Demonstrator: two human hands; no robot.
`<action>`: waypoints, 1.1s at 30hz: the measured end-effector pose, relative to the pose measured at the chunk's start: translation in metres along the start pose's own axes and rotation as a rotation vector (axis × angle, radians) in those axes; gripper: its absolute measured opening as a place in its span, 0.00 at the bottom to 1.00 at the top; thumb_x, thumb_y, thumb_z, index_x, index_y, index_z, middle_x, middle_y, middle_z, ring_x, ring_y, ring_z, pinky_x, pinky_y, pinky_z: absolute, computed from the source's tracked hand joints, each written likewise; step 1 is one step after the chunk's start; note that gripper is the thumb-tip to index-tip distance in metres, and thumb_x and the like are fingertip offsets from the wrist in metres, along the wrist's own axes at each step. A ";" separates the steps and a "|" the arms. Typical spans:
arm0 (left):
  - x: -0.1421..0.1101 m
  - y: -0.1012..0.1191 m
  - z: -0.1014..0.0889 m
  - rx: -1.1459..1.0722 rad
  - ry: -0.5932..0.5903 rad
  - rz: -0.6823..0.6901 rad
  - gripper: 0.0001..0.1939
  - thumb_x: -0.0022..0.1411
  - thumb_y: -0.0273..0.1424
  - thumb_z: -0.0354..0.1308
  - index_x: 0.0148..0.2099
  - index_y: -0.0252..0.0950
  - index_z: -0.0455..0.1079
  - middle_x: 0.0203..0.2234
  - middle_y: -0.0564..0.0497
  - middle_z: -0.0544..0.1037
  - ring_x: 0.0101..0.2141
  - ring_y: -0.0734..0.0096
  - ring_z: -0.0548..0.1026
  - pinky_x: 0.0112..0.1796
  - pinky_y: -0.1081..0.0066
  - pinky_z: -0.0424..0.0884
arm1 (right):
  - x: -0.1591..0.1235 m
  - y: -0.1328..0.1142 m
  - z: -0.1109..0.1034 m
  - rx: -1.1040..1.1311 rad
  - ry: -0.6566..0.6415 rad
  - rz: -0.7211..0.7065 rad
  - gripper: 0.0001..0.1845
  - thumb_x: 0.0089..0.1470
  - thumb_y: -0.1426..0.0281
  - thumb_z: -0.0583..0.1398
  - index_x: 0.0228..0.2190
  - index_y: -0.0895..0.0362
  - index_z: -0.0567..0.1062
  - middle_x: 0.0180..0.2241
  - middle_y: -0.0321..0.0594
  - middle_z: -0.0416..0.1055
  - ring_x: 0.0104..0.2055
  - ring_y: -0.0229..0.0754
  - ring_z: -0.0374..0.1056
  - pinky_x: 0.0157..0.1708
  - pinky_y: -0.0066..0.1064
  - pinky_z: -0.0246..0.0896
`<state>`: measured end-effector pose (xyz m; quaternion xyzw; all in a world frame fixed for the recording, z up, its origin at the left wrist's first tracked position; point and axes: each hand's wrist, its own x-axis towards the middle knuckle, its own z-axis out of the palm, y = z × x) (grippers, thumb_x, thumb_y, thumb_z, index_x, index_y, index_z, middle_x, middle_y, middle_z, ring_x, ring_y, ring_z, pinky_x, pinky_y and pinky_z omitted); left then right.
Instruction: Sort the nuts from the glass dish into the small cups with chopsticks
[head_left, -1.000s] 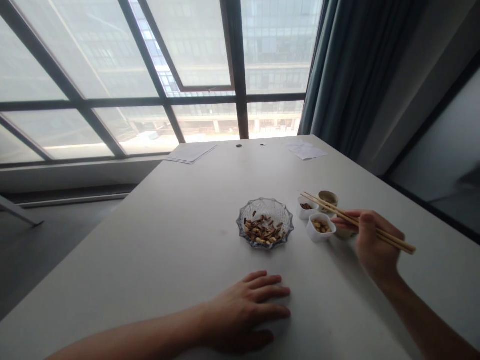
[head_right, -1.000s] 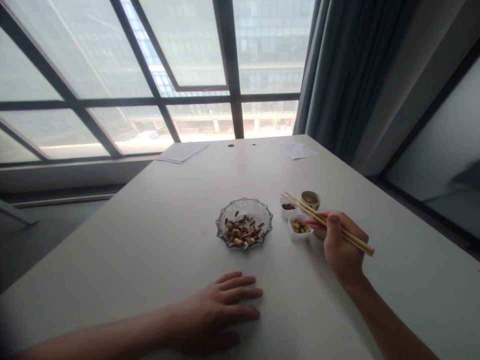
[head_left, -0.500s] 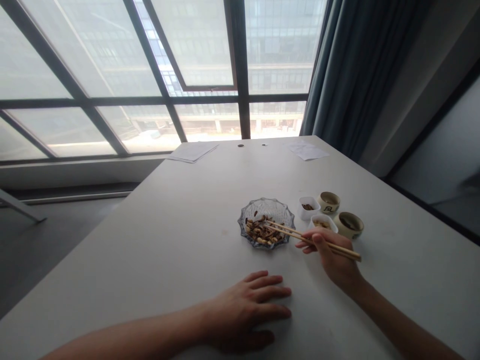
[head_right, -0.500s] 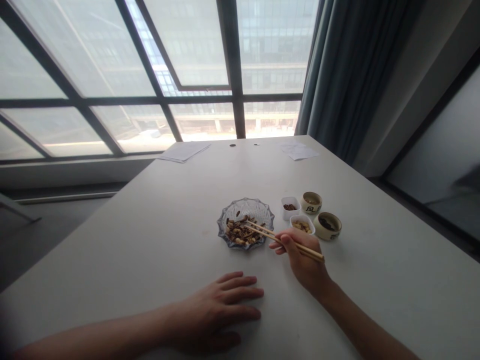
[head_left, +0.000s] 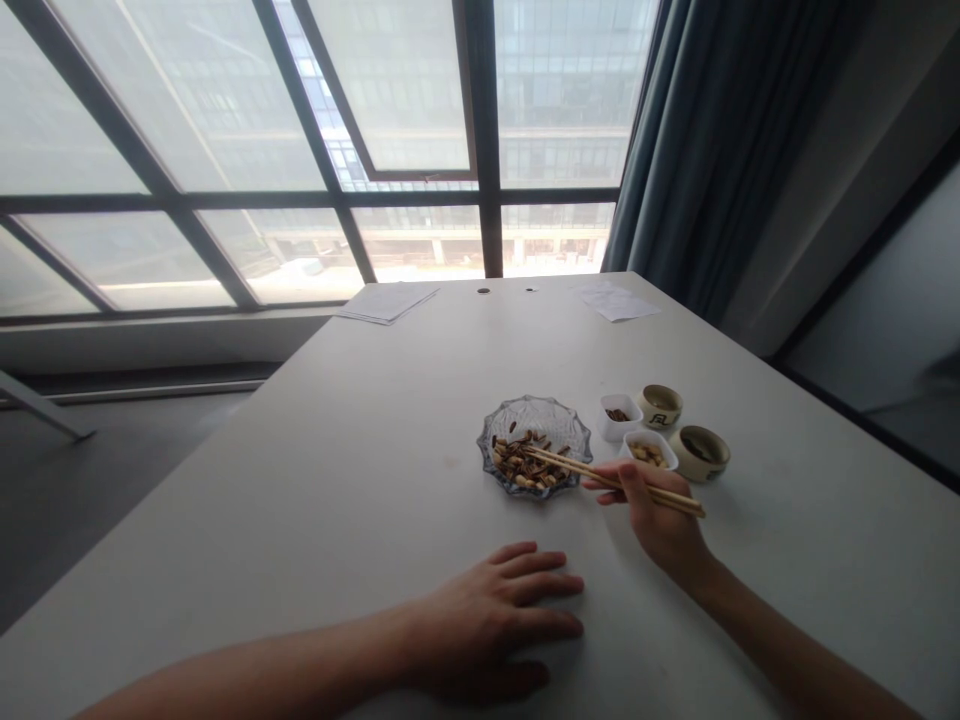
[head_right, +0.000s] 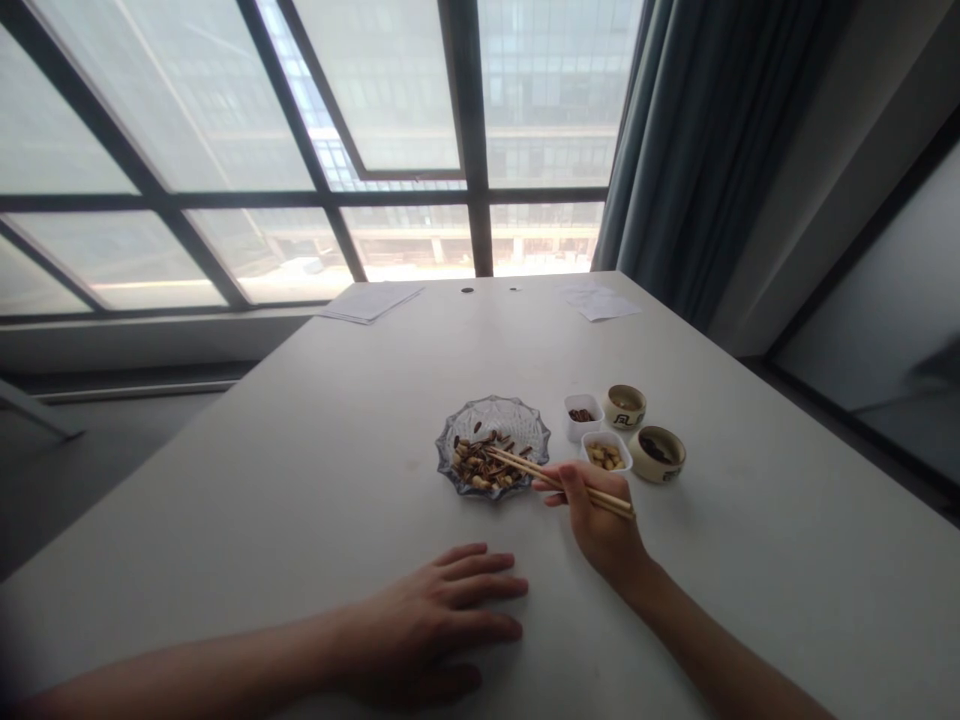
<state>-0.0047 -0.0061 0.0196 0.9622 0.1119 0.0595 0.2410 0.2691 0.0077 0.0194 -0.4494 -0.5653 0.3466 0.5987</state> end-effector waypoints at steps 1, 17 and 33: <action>0.000 0.000 0.000 -0.003 0.000 0.000 0.26 0.73 0.41 0.60 0.69 0.45 0.66 0.72 0.48 0.66 0.72 0.48 0.60 0.72 0.49 0.52 | 0.000 0.001 0.000 -0.001 0.010 -0.003 0.23 0.69 0.50 0.62 0.37 0.55 0.87 0.33 0.48 0.86 0.35 0.53 0.85 0.31 0.35 0.85; -0.001 0.001 -0.001 -0.011 -0.002 -0.002 0.26 0.72 0.40 0.61 0.69 0.45 0.67 0.72 0.47 0.66 0.72 0.48 0.60 0.72 0.49 0.53 | 0.017 -0.029 -0.048 -0.105 0.461 -0.137 0.26 0.68 0.49 0.63 0.34 0.59 0.85 0.31 0.49 0.85 0.30 0.51 0.84 0.31 0.37 0.84; -0.001 0.001 0.000 -0.002 -0.011 -0.006 0.26 0.72 0.40 0.60 0.69 0.45 0.66 0.72 0.49 0.65 0.73 0.49 0.60 0.72 0.48 0.54 | 0.019 -0.027 -0.062 -0.083 0.527 -0.149 0.23 0.68 0.51 0.64 0.34 0.58 0.84 0.30 0.46 0.84 0.29 0.49 0.83 0.31 0.36 0.83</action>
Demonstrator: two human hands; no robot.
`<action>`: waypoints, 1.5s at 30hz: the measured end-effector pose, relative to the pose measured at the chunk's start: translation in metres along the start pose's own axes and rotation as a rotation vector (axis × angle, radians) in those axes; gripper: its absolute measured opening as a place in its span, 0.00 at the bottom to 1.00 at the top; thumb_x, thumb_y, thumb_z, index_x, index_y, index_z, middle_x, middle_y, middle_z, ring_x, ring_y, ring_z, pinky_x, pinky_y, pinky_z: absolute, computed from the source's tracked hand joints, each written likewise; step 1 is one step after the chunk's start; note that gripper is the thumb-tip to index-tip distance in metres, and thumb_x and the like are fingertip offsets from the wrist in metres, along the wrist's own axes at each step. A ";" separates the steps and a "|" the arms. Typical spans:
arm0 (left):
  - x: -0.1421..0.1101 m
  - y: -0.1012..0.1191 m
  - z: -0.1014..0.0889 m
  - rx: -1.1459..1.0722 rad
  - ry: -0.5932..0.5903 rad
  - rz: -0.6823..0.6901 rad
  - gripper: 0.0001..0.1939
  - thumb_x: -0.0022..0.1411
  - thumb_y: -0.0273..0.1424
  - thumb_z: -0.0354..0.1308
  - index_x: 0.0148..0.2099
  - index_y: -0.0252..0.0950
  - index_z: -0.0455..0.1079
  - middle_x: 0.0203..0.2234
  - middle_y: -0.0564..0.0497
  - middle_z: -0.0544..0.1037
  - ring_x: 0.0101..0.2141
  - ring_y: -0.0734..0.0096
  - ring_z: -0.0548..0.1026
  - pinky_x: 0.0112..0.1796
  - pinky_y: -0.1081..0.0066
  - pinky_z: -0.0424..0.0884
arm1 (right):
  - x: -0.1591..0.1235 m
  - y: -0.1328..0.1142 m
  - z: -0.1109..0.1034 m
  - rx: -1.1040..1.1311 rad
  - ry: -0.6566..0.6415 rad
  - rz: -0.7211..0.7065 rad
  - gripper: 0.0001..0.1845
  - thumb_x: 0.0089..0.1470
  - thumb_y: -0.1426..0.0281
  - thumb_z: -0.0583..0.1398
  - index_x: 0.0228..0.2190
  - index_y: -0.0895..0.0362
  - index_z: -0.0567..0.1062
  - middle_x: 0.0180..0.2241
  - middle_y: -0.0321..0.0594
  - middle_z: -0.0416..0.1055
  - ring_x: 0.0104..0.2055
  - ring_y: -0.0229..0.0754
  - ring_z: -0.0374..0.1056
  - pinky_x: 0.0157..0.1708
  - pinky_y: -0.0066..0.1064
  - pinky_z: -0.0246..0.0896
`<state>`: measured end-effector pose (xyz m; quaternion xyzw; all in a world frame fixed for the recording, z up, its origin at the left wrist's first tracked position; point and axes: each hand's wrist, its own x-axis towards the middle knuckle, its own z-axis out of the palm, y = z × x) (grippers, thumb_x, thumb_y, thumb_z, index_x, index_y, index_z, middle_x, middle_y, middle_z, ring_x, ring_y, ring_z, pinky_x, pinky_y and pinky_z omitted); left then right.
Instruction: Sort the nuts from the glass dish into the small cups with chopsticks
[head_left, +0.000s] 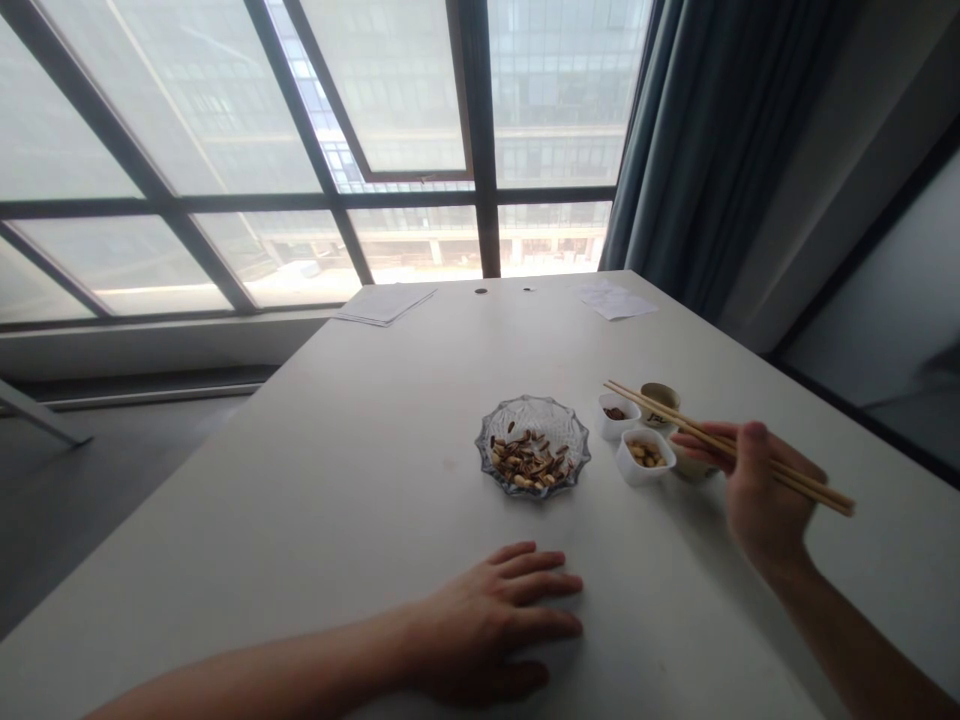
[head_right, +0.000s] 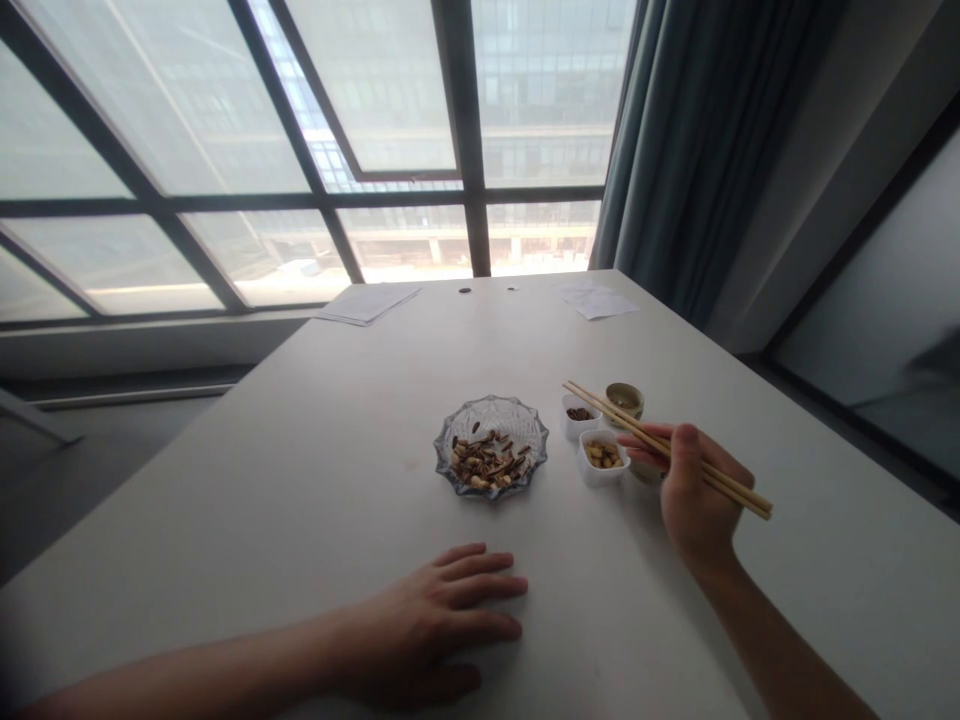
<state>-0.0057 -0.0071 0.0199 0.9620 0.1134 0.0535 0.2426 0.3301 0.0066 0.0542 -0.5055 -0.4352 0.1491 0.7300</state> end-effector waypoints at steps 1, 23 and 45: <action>0.000 0.000 0.000 0.002 -0.006 -0.002 0.26 0.73 0.41 0.60 0.70 0.45 0.66 0.72 0.49 0.65 0.73 0.49 0.59 0.72 0.48 0.54 | -0.002 0.001 0.002 0.003 -0.020 0.007 0.23 0.68 0.51 0.63 0.34 0.58 0.84 0.30 0.46 0.84 0.29 0.50 0.83 0.31 0.37 0.83; 0.001 0.001 -0.001 -0.002 -0.002 -0.003 0.25 0.73 0.41 0.59 0.69 0.45 0.67 0.72 0.48 0.66 0.73 0.47 0.60 0.72 0.48 0.53 | -0.024 0.015 0.035 -0.089 -0.577 0.136 0.23 0.66 0.49 0.64 0.33 0.55 0.84 0.29 0.43 0.83 0.29 0.47 0.82 0.31 0.36 0.80; 0.001 -0.001 0.000 -0.017 -0.001 0.001 0.25 0.74 0.41 0.59 0.69 0.44 0.67 0.72 0.47 0.66 0.72 0.47 0.60 0.72 0.48 0.52 | -0.034 0.020 0.043 -0.020 -0.409 0.134 0.26 0.64 0.47 0.65 0.32 0.58 0.85 0.26 0.47 0.84 0.25 0.48 0.82 0.27 0.36 0.82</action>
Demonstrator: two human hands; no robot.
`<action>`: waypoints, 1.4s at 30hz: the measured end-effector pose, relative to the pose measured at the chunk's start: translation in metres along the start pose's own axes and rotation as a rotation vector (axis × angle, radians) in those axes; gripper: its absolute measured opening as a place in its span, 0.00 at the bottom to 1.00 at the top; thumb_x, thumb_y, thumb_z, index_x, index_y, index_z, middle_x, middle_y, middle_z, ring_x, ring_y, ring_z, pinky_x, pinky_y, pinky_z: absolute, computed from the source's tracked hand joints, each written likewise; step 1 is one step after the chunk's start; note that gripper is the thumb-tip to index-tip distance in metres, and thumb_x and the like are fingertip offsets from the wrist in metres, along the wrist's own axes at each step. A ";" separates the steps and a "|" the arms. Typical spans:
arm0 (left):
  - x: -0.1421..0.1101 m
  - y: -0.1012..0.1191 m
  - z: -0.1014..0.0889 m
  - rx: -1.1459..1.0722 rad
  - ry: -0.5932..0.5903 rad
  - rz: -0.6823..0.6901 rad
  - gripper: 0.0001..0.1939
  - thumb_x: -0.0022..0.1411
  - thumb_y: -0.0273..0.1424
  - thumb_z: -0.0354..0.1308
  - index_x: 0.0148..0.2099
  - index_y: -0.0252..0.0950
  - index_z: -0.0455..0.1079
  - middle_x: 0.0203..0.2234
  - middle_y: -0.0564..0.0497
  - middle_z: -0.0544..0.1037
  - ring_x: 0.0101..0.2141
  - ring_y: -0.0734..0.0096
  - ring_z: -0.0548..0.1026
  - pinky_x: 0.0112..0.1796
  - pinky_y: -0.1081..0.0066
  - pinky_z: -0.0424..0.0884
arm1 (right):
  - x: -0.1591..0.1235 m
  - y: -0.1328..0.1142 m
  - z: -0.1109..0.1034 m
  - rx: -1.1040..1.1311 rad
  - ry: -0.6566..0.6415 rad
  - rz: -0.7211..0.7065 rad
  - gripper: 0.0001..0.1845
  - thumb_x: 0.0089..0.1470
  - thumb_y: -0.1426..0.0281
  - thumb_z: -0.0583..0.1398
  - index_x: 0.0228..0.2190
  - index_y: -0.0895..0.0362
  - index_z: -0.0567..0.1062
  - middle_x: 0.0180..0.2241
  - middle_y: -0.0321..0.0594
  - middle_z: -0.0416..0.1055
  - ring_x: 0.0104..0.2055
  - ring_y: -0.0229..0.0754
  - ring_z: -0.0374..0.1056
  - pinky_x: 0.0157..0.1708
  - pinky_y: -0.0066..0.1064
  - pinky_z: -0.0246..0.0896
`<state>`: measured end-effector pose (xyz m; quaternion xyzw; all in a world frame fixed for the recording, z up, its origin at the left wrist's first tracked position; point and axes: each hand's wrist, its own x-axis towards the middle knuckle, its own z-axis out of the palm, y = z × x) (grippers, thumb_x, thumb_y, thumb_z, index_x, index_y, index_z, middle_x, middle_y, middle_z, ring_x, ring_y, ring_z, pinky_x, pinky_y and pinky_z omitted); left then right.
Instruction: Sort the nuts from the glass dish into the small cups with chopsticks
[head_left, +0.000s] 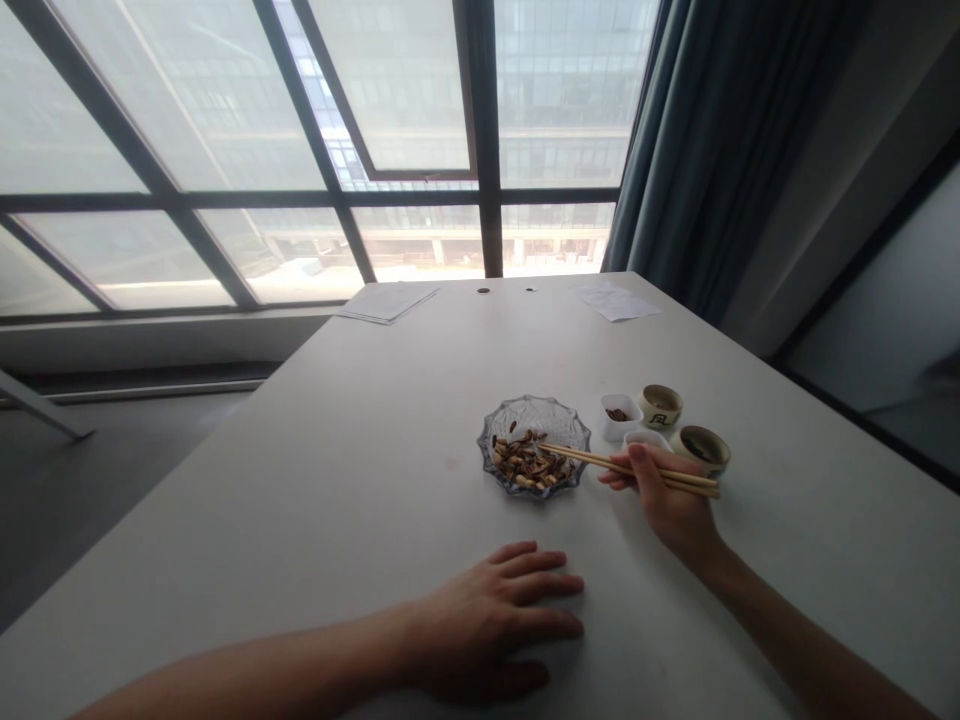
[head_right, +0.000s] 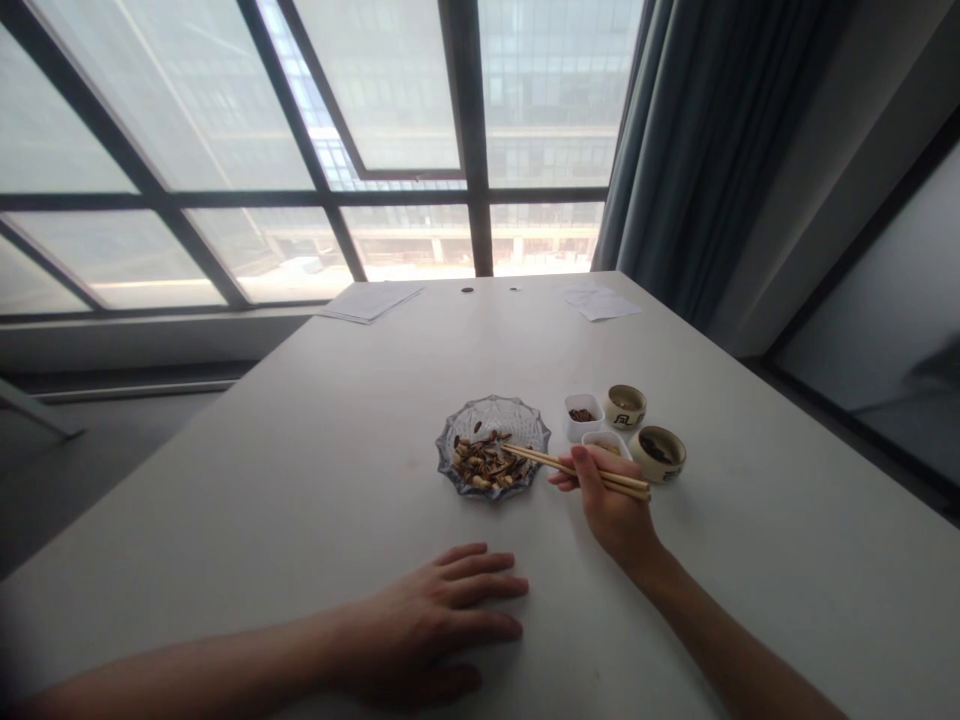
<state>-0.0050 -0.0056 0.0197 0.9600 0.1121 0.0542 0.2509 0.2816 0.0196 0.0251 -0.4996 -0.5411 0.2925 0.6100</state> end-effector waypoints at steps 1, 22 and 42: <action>0.000 0.000 0.000 -0.001 -0.001 0.000 0.26 0.73 0.41 0.59 0.69 0.44 0.67 0.72 0.47 0.66 0.72 0.47 0.60 0.72 0.48 0.52 | 0.000 -0.001 0.000 0.000 -0.002 0.002 0.26 0.64 0.47 0.65 0.32 0.58 0.85 0.27 0.47 0.84 0.26 0.49 0.82 0.27 0.36 0.82; 0.000 0.001 -0.001 -0.017 0.004 0.004 0.26 0.72 0.40 0.60 0.69 0.45 0.67 0.72 0.46 0.66 0.72 0.46 0.61 0.72 0.48 0.52 | -0.004 -0.013 0.001 0.013 0.043 0.047 0.26 0.61 0.47 0.68 0.30 0.57 0.86 0.28 0.48 0.84 0.27 0.53 0.83 0.28 0.37 0.85; 0.001 0.002 -0.001 0.009 -0.007 -0.005 0.24 0.75 0.42 0.57 0.69 0.44 0.68 0.72 0.48 0.65 0.73 0.48 0.60 0.72 0.48 0.52 | -0.006 -0.004 -0.005 -0.066 0.000 -0.005 0.21 0.64 0.51 0.67 0.31 0.54 0.86 0.29 0.45 0.85 0.29 0.50 0.84 0.30 0.36 0.83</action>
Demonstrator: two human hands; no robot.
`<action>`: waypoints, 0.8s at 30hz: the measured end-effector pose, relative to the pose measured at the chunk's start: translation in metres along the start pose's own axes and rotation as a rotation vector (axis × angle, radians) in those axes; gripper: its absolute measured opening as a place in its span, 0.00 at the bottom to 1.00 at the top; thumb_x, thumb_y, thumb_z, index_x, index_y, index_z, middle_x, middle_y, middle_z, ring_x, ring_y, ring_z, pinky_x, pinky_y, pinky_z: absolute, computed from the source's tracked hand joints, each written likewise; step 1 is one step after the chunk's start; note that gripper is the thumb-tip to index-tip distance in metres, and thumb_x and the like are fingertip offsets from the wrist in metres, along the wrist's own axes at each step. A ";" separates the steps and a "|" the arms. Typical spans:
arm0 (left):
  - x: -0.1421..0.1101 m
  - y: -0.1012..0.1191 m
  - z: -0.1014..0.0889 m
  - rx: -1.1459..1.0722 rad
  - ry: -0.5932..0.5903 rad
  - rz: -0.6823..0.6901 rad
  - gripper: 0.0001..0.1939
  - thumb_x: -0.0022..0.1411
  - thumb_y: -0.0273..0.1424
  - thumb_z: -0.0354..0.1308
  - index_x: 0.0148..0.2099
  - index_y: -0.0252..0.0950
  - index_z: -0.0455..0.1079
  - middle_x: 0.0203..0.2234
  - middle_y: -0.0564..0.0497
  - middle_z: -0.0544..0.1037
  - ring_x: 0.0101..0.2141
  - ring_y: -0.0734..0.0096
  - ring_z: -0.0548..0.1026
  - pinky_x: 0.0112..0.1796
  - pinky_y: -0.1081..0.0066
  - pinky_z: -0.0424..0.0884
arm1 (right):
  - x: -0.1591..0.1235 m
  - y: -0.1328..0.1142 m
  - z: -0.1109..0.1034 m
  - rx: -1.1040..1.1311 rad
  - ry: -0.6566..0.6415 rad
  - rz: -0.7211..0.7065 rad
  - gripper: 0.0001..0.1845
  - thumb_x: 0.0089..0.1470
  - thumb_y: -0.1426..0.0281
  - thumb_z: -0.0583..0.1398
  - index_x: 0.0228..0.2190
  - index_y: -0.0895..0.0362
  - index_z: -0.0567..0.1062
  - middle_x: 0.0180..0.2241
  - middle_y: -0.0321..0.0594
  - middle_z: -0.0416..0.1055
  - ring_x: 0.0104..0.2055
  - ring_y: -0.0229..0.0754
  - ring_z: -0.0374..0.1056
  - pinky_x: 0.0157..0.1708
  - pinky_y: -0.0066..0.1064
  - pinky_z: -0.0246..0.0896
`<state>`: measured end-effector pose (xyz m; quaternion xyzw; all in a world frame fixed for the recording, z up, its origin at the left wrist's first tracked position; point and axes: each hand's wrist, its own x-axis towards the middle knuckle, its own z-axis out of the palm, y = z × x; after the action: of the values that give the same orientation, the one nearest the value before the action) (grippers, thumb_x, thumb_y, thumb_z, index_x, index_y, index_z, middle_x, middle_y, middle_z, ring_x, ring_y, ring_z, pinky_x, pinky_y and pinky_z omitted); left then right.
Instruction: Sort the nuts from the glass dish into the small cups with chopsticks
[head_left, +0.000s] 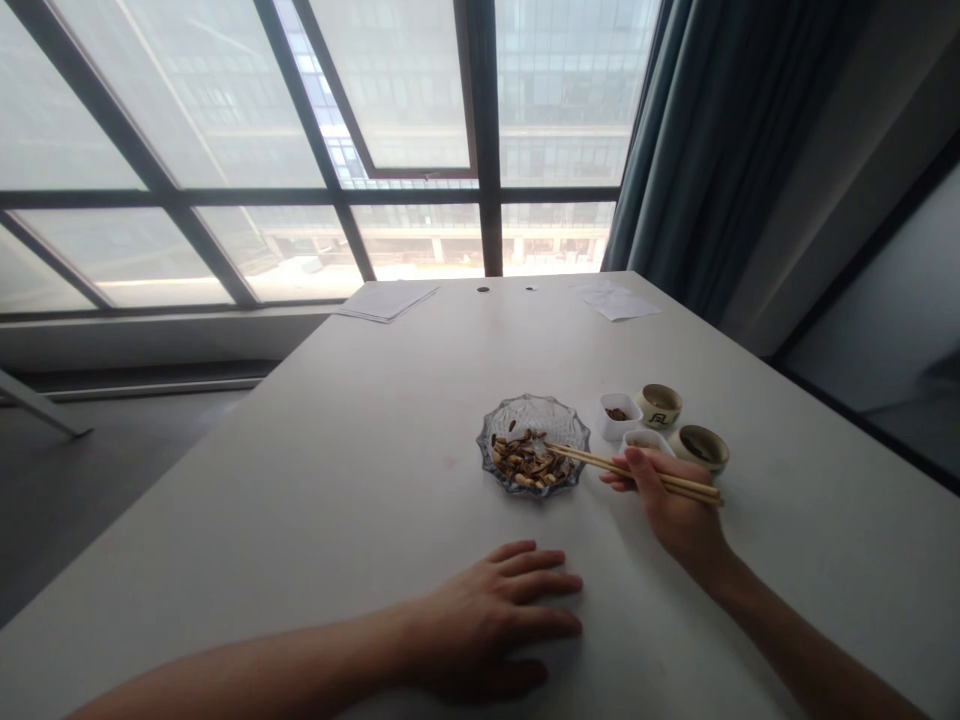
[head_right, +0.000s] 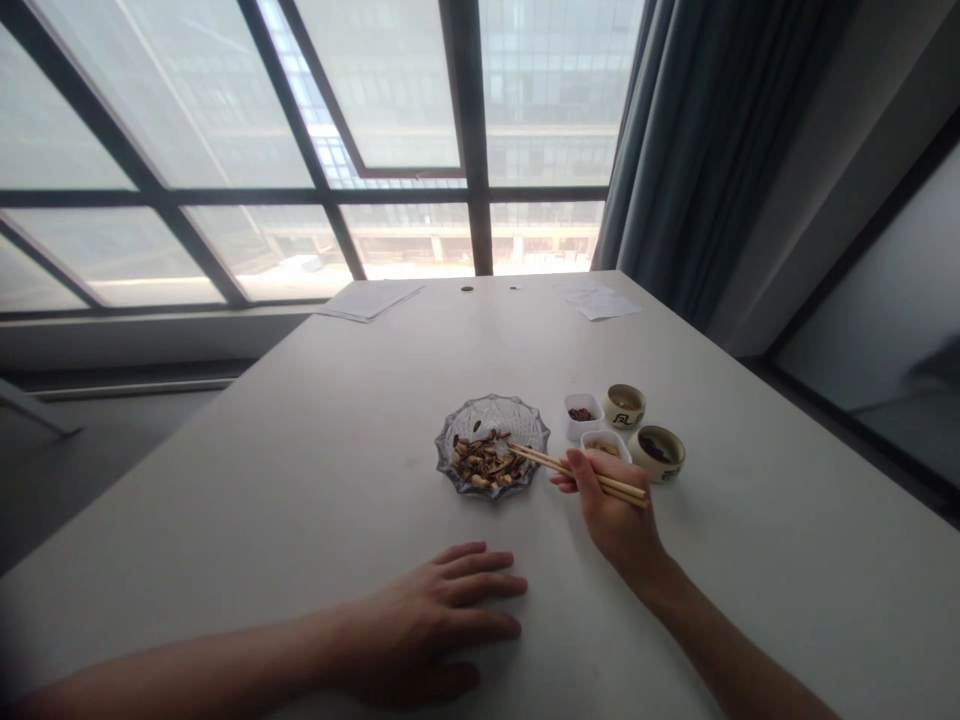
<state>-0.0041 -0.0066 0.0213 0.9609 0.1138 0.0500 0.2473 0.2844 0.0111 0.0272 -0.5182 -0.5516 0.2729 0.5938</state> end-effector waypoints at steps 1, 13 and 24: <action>0.000 0.000 0.000 0.000 0.002 0.000 0.24 0.75 0.42 0.58 0.69 0.44 0.68 0.72 0.48 0.66 0.73 0.48 0.60 0.73 0.49 0.52 | 0.000 -0.003 0.000 0.002 0.015 -0.011 0.21 0.65 0.51 0.66 0.31 0.55 0.86 0.29 0.45 0.84 0.28 0.50 0.83 0.30 0.36 0.83; -0.001 0.000 0.000 0.004 -0.001 0.001 0.26 0.73 0.41 0.59 0.69 0.44 0.67 0.73 0.49 0.65 0.73 0.48 0.60 0.72 0.48 0.53 | 0.021 -0.023 -0.052 -0.175 0.371 -0.198 0.18 0.67 0.54 0.65 0.35 0.55 0.86 0.30 0.44 0.84 0.28 0.49 0.82 0.32 0.37 0.81; 0.000 0.000 0.001 -0.002 0.007 0.003 0.26 0.72 0.40 0.60 0.69 0.44 0.68 0.72 0.48 0.66 0.72 0.47 0.61 0.72 0.48 0.54 | 0.016 -0.026 -0.044 -0.131 0.308 -0.283 0.18 0.69 0.55 0.63 0.36 0.55 0.85 0.32 0.46 0.84 0.30 0.50 0.82 0.32 0.38 0.82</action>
<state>-0.0043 -0.0071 0.0206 0.9607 0.1132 0.0536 0.2476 0.3233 0.0032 0.0629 -0.5087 -0.5381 0.0682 0.6686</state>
